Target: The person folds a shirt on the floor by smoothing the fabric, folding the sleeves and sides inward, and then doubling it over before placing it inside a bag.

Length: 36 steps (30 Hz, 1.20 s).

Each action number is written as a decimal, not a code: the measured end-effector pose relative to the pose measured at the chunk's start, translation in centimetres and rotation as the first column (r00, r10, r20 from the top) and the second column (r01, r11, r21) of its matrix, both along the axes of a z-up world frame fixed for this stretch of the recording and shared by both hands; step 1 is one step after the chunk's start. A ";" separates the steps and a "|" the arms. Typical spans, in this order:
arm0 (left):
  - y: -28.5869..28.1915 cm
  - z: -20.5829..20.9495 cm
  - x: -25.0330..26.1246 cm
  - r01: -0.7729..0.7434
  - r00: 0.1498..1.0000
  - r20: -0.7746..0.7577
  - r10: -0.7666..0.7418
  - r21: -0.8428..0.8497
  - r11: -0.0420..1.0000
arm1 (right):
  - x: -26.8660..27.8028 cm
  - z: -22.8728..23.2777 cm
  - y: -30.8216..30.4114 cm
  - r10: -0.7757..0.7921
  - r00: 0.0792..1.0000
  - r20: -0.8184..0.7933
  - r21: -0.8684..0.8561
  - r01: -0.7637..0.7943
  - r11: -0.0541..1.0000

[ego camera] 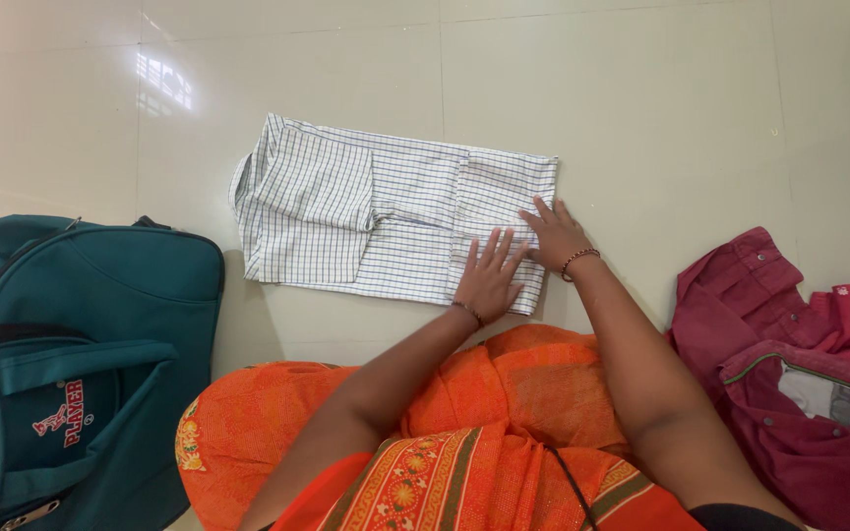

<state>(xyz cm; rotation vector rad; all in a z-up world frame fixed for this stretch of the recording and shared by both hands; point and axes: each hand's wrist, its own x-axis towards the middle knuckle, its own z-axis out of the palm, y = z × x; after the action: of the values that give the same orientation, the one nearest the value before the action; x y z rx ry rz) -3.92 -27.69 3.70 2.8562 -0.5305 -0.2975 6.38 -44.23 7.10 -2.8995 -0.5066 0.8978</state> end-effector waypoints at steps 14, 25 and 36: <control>0.3 -3.5 2.0 0.020 0.923 0.331 -0.196 0.468 0.884 | 0.2 -1.9 -1.0 0.014 0.999 0.039 0.144 -0.019 0.989; 3.4 -1.2 3.2 0.008 1.000 -0.018 -0.006 0.144 0.990 | 0.0 -3.9 2.4 -0.028 0.906 0.421 0.533 -0.223 0.816; 3.5 -1.4 3.3 0.014 1.000 -0.018 -0.012 0.105 0.994 | 4.4 -6.7 2.6 0.171 0.868 0.467 0.329 -0.350 0.877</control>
<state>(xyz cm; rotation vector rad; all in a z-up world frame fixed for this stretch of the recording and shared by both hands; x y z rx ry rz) -0.62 -24.15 2.34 2.9496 -0.5459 -0.3622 10.77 -41.61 0.40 -2.6545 -1.0130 0.1188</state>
